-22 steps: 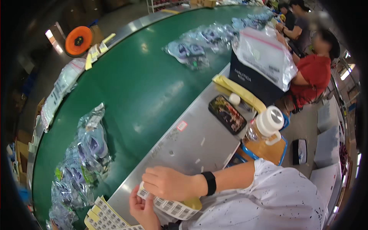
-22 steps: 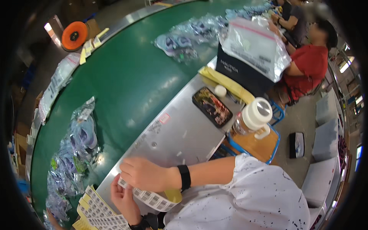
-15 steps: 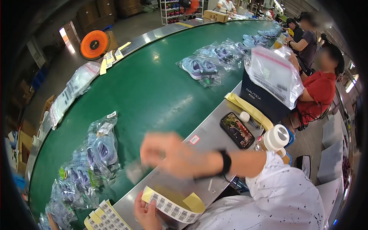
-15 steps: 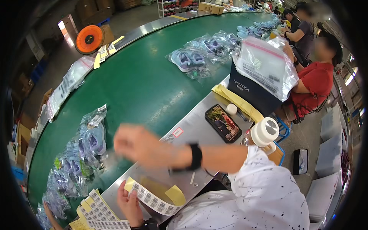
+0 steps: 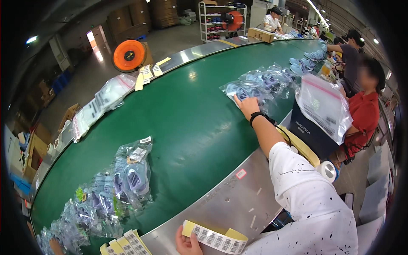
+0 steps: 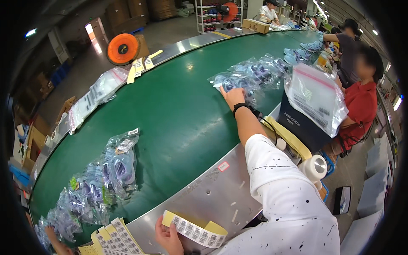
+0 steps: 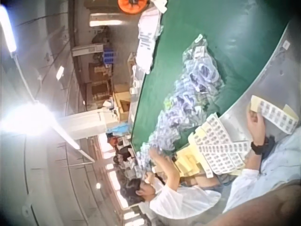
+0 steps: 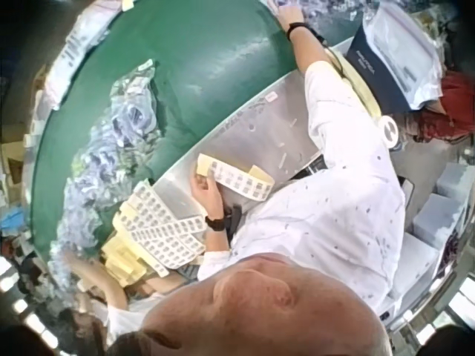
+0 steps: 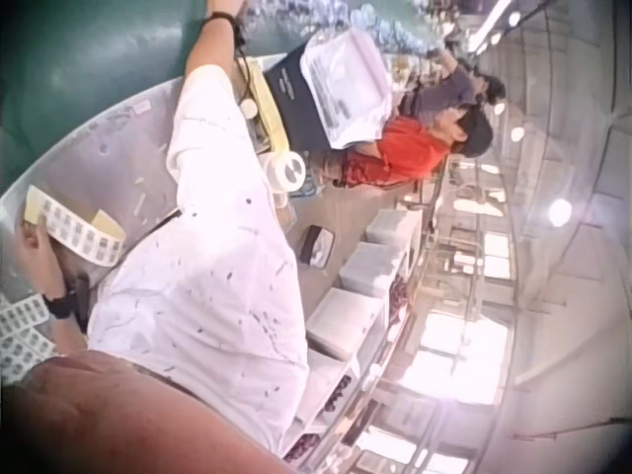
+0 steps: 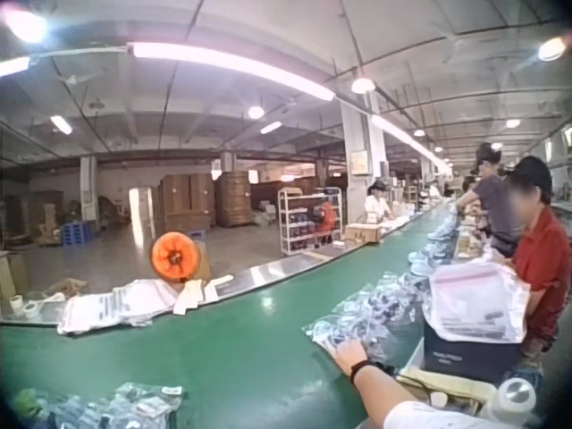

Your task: The person applies barcode labels to plastic bags containing footwear on a green conveyor belt. They peel a label from a sheet, place it on a bag, and move the bag down the line. This process is repeated for multiple packages throughout the clip.

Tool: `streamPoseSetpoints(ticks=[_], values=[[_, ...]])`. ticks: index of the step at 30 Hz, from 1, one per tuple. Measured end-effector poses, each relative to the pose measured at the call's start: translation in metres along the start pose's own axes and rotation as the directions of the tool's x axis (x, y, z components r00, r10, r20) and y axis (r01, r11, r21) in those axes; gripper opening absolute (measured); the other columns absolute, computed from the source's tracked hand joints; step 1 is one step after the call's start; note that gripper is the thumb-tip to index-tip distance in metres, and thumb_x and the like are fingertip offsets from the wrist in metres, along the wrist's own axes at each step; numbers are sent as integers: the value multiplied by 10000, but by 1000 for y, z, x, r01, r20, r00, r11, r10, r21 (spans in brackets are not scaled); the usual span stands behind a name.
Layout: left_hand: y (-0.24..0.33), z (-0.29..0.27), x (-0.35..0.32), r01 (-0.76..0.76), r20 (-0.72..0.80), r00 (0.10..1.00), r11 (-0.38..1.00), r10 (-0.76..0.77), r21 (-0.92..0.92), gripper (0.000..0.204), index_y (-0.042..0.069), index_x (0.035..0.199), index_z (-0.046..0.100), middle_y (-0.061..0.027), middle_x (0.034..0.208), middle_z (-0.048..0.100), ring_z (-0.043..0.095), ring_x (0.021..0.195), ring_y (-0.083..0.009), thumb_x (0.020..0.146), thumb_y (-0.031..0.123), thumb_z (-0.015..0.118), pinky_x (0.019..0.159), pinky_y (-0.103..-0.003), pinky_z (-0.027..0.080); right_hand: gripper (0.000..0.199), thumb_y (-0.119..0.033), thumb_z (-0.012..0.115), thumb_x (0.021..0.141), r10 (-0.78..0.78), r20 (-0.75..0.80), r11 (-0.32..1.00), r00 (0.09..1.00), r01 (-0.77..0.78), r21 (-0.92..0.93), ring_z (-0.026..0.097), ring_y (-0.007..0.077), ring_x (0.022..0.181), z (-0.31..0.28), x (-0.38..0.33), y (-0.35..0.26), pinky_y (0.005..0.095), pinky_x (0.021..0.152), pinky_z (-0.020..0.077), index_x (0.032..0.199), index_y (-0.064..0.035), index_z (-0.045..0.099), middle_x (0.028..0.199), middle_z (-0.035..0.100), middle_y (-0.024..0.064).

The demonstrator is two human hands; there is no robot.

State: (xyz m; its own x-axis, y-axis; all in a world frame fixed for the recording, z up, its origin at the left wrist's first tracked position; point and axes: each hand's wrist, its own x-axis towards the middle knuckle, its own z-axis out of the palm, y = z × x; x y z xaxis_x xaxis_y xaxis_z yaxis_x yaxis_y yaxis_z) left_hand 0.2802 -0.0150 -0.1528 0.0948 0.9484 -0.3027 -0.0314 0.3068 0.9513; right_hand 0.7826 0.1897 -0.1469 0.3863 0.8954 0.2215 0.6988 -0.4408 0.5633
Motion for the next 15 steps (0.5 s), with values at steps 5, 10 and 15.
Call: streamPoseSetpoints(ticks=[5, 10, 15], values=[[-6, -4, 2, -36, 11, 999, 994, 35, 100, 408, -42, 1280, 457, -125, 1107, 609, 596, 932, -156, 893, 9, 576, 775, -256, 476, 475, -68, 499, 823, -223, -342, 910, 913, 321, 263, 649, 286, 603, -52, 23, -60, 392, 518, 480, 1277, -77, 362, 665, 645, 115], [-8, 0, 4, -25, -12, 1000, 996, 26, 84, 408, -35, 1280, 465, -139, 1100, 618, 601, 909, -148, 893, 26, 580, 754, -242, 474, 618, -11, 547, 746, -379, -567, 454, 731, 681, 575, 621, 344, 611, -146, -27, -164, 443, 511, 481, 1316, -69, 315, 674, 607, 153], [-9, 1, 4, -36, -55, 998, 991, 43, 125, 375, -34, 1253, 502, 44, 732, 474, 421, 619, -38, 894, 39, 585, 542, -184, 346, 760, -74, 619, 765, -631, -553, -386, 544, 399, 832, 574, 259, 561, -256, -95, -172, 380, 538, 458, 1417, -44, 231, 667, 579, 139]])
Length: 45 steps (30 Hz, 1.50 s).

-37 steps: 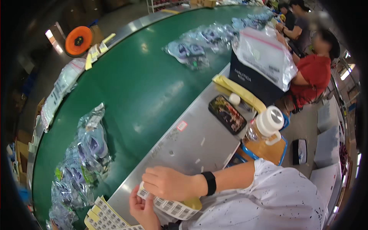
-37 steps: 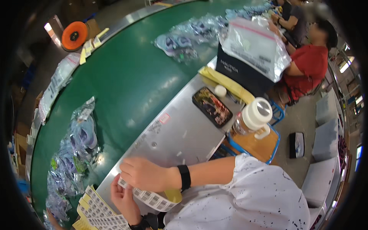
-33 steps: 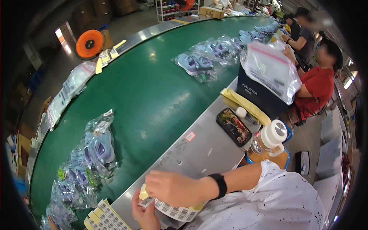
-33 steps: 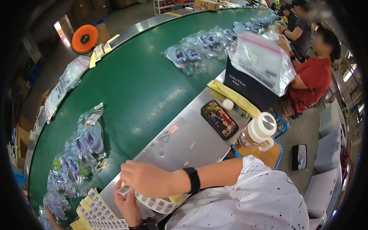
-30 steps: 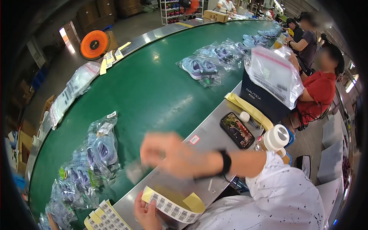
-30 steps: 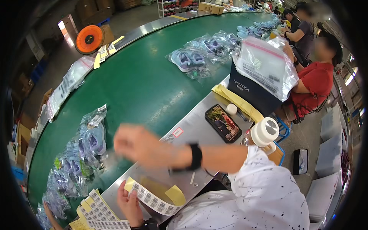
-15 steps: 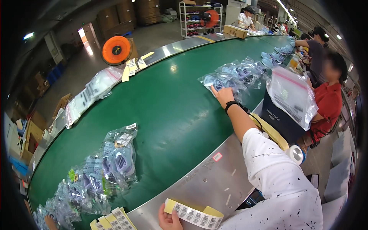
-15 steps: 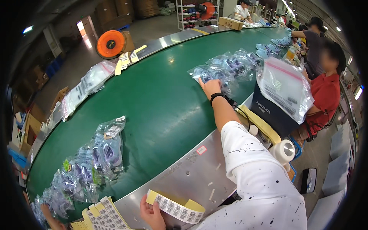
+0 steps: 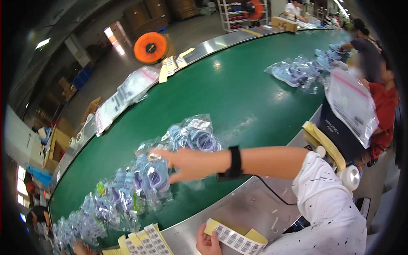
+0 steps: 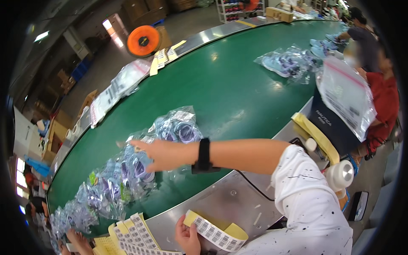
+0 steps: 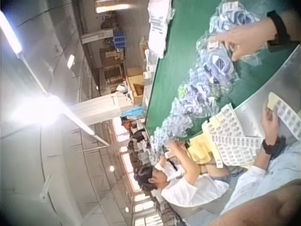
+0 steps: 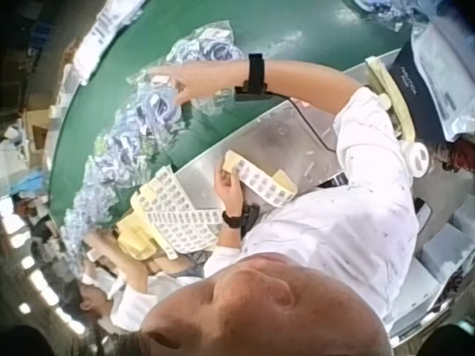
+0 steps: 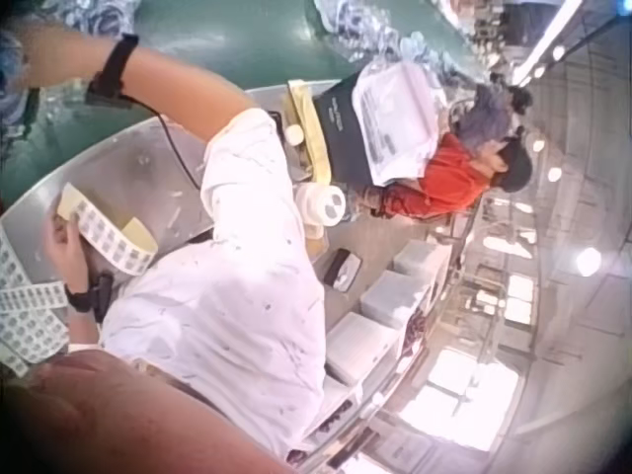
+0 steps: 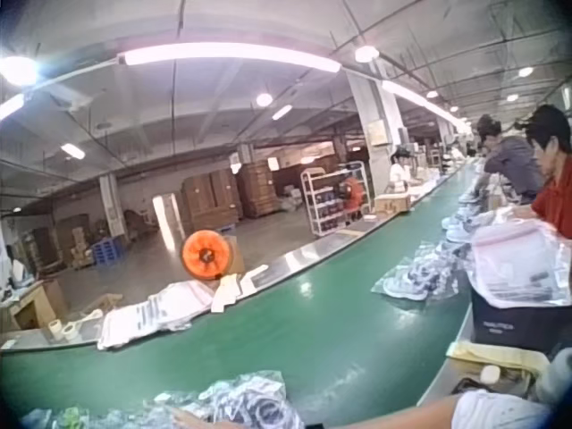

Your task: The person applies barcode labels to plastic bags containing footwear on a green conveyor belt. They peel a label from a sheet, place it on a bag, and move the bag down the line. This process is repeated for multiple packages throughout the clip.

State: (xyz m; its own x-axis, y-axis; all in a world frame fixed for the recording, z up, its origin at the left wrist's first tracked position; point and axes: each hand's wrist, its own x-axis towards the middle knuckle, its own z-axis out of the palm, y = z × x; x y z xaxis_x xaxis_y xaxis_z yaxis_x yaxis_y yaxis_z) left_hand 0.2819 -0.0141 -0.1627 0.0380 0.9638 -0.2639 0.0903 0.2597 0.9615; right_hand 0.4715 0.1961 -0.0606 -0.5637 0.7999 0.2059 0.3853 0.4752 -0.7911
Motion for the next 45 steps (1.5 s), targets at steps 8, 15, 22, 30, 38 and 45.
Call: streamPoseSetpoints(ticks=[8, 15, 22, 30, 38, 45], values=[[-12, 4, 4, -34, 6, 999, 999, 34, -40, 370, -10, 1253, 512, 59, 709, 395, 339, 603, -25, 886, -8, 561, 520, -181, 289, 640, -154, 656, 793, 605, -408, 792, 684, -570, 218, 598, 149, 632, -101, 24, 154, 314, 510, 486, 1350, -27, 367, 738, 616, 80], [-19, 3, 5, 64, 67, 996, 995, -58, -78, 394, -10, 1277, 482, -15, 911, 568, 490, 742, -56, 888, -20, 544, 636, -186, 402, 661, -18, 669, 771, 570, -546, 811, 614, -528, 252, 567, 134, 592, -62, 53, 208, 282, 517, 463, 1355, -21, 359, 764, 622, 102], [-19, -1, 5, 178, 81, 981, 984, -178, 9, 403, -16, 1286, 468, -86, 1071, 593, 563, 924, -123, 891, -11, 545, 783, -230, 451, 642, 21, 653, 752, 650, -498, 755, 574, -419, 504, 537, 129, 572, -70, 18, 198, 270, 559, 459, 1339, -22, 395, 698, 603, 50], [-18, 4, 8, 146, 94, 985, 988, -141, -41, 405, -30, 1296, 445, -114, 1125, 584, 563, 997, -156, 900, -23, 529, 848, -259, 451, 177, -138, 710, 784, 774, -244, 597, 584, -546, 588, 566, 168, 728, -127, 34, 220, 325, 628, 504, 873, -43, 590, 915, 586, 57], [-26, 5, 7, 181, 92, 980, 983, -179, -11, 409, -50, 1300, 427, -139, 1186, 562, 556, 1054, -179, 903, -30, 522, 892, -277, 442, 90, -75, 644, 814, 728, -30, 557, 685, -566, 608, 611, 204, 743, -103, 53, 229, 351, 679, 561, 867, -9, 612, 912, 616, 97], [-10, 10, 8, 200, 88, 976, 980, -199, -10, 407, -52, 1290, 445, -144, 1175, 570, 563, 1043, -181, 894, -35, 537, 878, -280, 452, 171, 22, 672, 737, 693, -255, 695, 674, -532, 483, 618, 169, 609, -89, 57, 242, 299, 560, 524, 878, -7, 580, 726, 625, 90]])
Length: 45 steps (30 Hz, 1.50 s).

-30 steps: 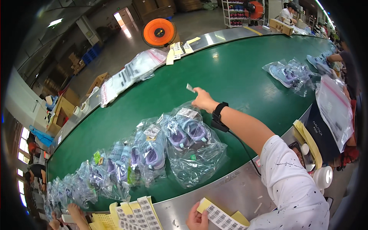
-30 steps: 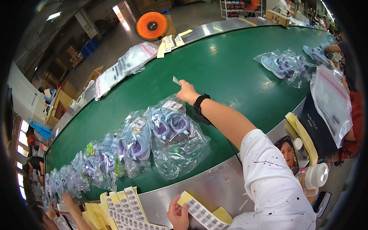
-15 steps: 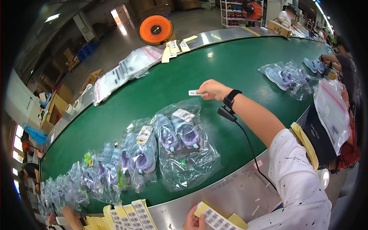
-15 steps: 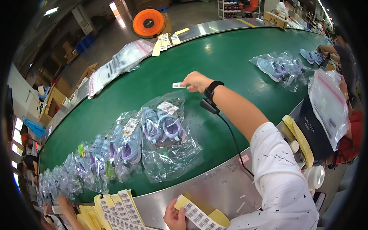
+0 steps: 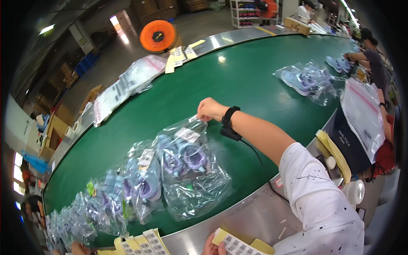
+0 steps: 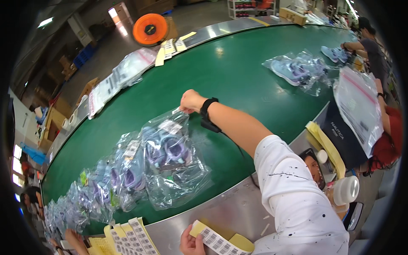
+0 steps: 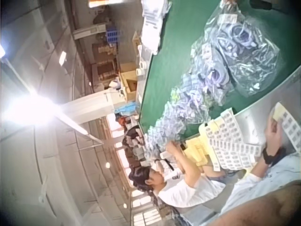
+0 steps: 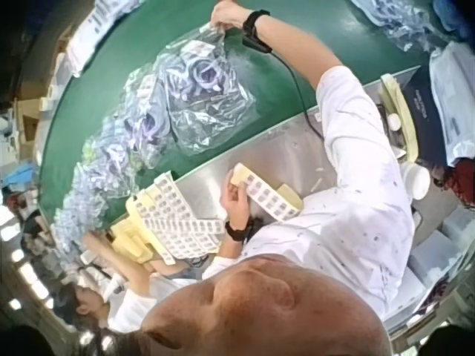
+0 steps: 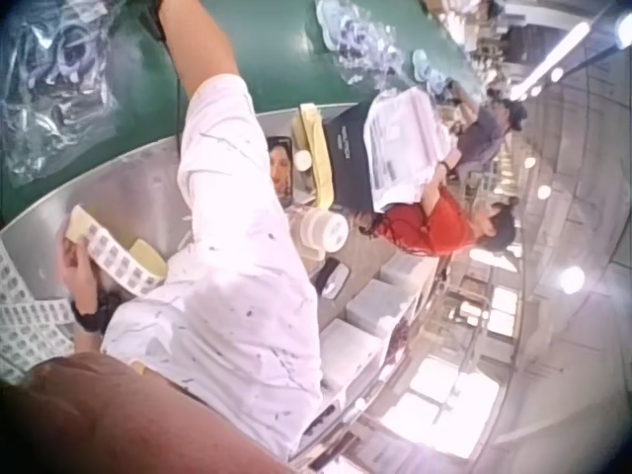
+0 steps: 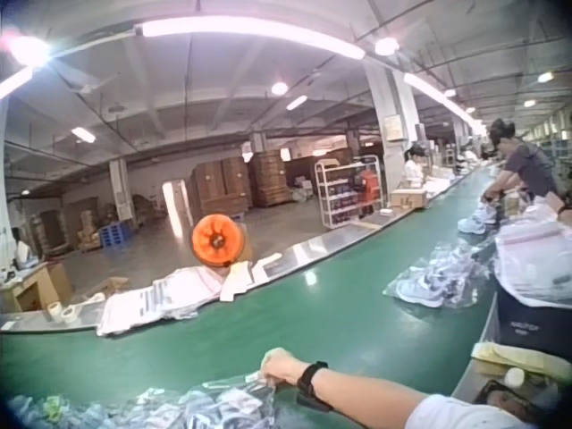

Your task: The person applies barcode labels to plastic bags containing footwear on a green conveyor belt. They peel a label from a sheet, place it on a bag, and move the bag down the line. This process is repeated for multiple packages throughout the clip.

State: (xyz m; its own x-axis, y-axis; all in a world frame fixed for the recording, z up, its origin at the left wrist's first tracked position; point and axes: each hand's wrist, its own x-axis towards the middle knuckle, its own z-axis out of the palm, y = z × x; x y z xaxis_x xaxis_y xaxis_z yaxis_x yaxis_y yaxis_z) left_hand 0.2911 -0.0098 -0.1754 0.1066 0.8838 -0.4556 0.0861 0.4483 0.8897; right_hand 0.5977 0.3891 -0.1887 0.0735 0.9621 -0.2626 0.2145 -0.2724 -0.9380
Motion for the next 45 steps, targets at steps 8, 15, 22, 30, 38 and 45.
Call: streamPoseSetpoints(ticks=[8, 15, 22, 30, 38, 45], values=[[15, 9, -1, -82, -62, 995, 996, 80, -43, 427, -74, 1301, 407, -181, 1202, 560, 565, 1062, -222, 896, -40, 537, 909, -307, 446, 193, -147, 606, 745, -385, -483, 682, 786, -111, -723, 666, 328, 792, -145, -39, 15, 386, 751, 537, 793, 21, 686, 828, 674, 203], [17, 8, -2, -31, -76, 997, 999, 31, -9, 434, -66, 1307, 399, -187, 1201, 555, 563, 1060, -224, 899, -24, 544, 901, -310, 448, 273, -213, 477, 881, -286, -808, 13, 515, -841, -540, 456, 311, 1175, -272, -135, 66, 516, 945, 339, 1060, -143, 671, 1191, 564, 101], [-1, 10, 4, -136, -37, 990, 991, 136, 5, 452, -61, 1324, 389, -178, 1189, 565, 575, 1024, -204, 901, -19, 542, 856, -283, 462, 218, -144, 553, 791, -285, -603, -8, 745, -631, -776, 608, 271, 999, -303, -142, 78, 490, 860, 425, 943, -120, 706, 1035, 651, 116], [0, 4, 20, -245, -28, 969, 938, 245, -246, 534, -27, 1406, 292, -157, 1198, 565, 572, 1013, -180, 916, -23, 506, 834, -251, 461, 314, -114, 644, 775, -402, -20, 840, 915, 360, -405, 645, 208, 916, -86, -127, -6, 322, 787, 509, 1066, 0, 635, 1001, 672, 145], [70, 0, 38, -476, -240, 871, 857, 428, -199, 439, 41, 1311, 378, -107, 884, 646, 601, 789, -121, 889, -20, 482, 692, -228, 470, 314, -259, 644, 844, -319, 703, 784, 635, 594, -181, 518, 125, 530, 70, -278, -63, 293, 505, 407, 720, 29, 624, 586, 572, 88], [63, -22, 45, -527, -194, 833, 850, 518, 10, 262, -16, 1129, 561, -7, 815, 588, 511, 712, -38, 867, -9, 567, 612, -174, 385, 292, -214, 662, 815, -279, 503, 953, 818, 299, 43, 496, 101, 499, 113, -308, -11, 285, 484, 395, 689, 45, 613, 532, 541, 64]])
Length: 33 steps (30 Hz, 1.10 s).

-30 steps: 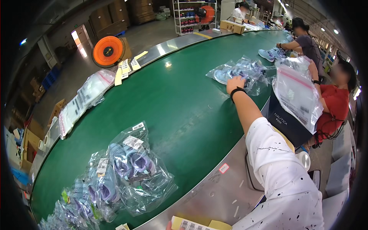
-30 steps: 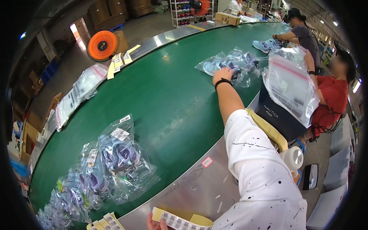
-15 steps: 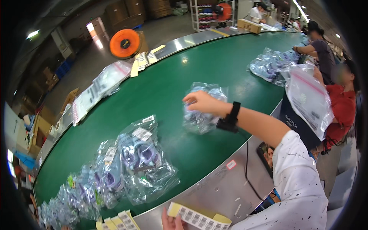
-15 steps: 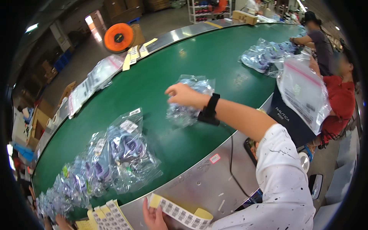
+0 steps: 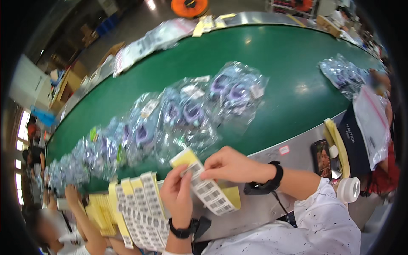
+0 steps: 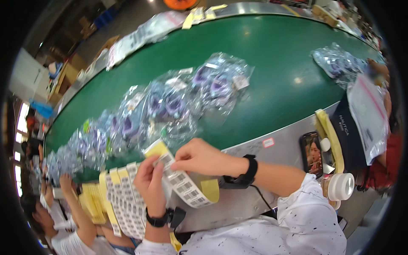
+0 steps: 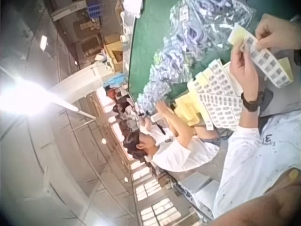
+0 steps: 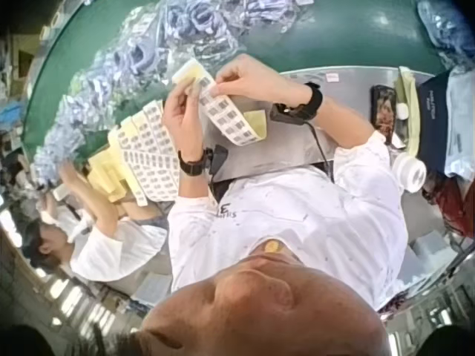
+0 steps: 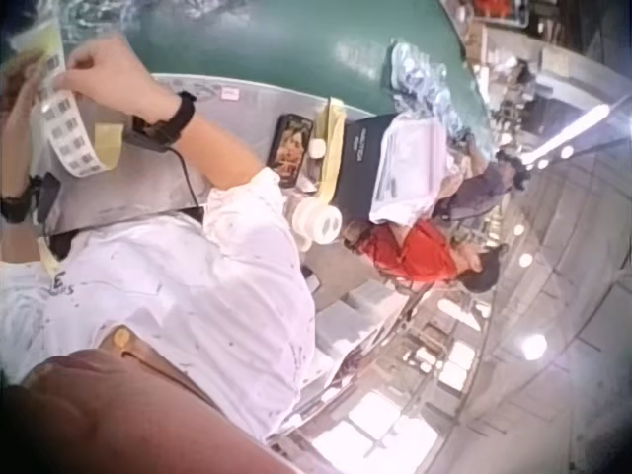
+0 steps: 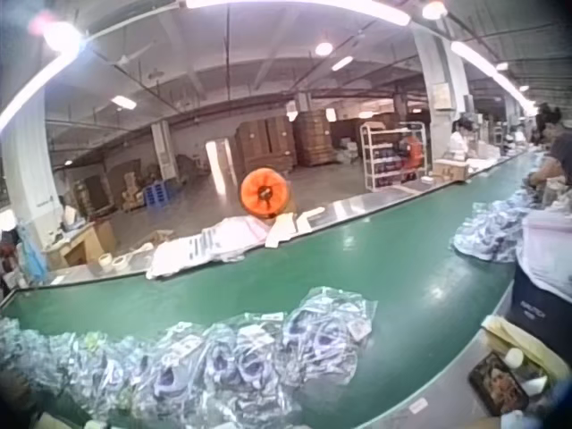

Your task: The person applies barcode labels to plastic bags containing footwear on a green conveyor belt. They peel a label from a sheet, place it on a bag, and move the bag down the line. This process is repeated for multiple packages throughout the clip.

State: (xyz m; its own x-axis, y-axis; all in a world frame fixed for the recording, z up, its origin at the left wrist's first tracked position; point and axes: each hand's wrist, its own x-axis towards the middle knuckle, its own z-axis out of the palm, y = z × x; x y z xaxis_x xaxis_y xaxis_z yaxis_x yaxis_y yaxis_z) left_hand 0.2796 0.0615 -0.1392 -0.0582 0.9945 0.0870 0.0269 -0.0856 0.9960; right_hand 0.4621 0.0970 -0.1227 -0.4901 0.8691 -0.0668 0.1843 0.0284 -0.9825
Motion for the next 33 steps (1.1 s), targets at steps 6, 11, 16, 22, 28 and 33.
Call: streamPoseSetpoints(ticks=[6, 11, 16, 22, 28, 33], values=[[8, 4, -11, 76, 7, 997, 987, -76, -140, 269, -37, 1127, 577, -64, 930, 659, 590, 801, -60, 864, 5, 612, 697, -181, 449, 182, -151, 698, 784, -97, -202, 995, 975, 89, -46, 527, 91, 575, 3, -8, 3, 259, 555, 441, 863, -3, 628, 659, 601, 36], [11, 9, -14, 91, 31, 996, 980, -87, -178, 278, -41, 1134, 573, -87, 950, 671, 605, 831, -69, 867, 16, 620, 716, -187, 461, 345, -63, 655, 802, -232, -260, 973, 937, 223, -63, 556, 90, 668, 2, -11, -16, 246, 622, 456, 1136, -38, 572, 767, 623, 42], [7, 9, -15, 102, 43, 995, 977, -95, -186, 208, -30, 1067, 617, -70, 855, 673, 595, 755, -56, 861, -6, 616, 638, -173, 447, 286, -22, 641, 800, -135, -246, 966, 960, 182, 181, 572, 118, 664, 2, -13, -5, 264, 633, 467, 1084, -22, 607, 770, 624, 56], [8, 15, -17, 75, -29, 997, 997, -75, 4, 213, -29, 1063, 615, 2, 783, 630, 526, 689, -11, 850, -15, 618, 603, -150, 389, 67, -46, 677, 768, -443, -246, 853, 862, 321, -411, 576, 228, 710, -3, -17, -7, 311, 620, 471, 827, -15, 664, 781, 584, 88], [3, 21, -17, 117, -26, 993, 993, -117, -5, 209, -40, 1058, 606, -22, 802, 647, 559, 700, -19, 849, -34, 601, 597, -148, 407, 108, -55, 622, 659, -719, -103, 501, 687, 410, -763, 524, 234, 717, -1, -21, 0, 333, 621, 437, 737, -20, 556, 791, 507, 79], [-1, 24, -18, 146, 37, 989, 989, -146, -4, 295, -44, 1139, 550, -75, 921, 663, 606, 795, -55, 847, -38, 595, 652, -164, 458, 113, -63, 620, 663, -714, -73, 471, 697, 401, -786, 521, 237, 733, -6, -26, 6, 331, 642, 430, 740, -17, 551, 793, 503, 82]])
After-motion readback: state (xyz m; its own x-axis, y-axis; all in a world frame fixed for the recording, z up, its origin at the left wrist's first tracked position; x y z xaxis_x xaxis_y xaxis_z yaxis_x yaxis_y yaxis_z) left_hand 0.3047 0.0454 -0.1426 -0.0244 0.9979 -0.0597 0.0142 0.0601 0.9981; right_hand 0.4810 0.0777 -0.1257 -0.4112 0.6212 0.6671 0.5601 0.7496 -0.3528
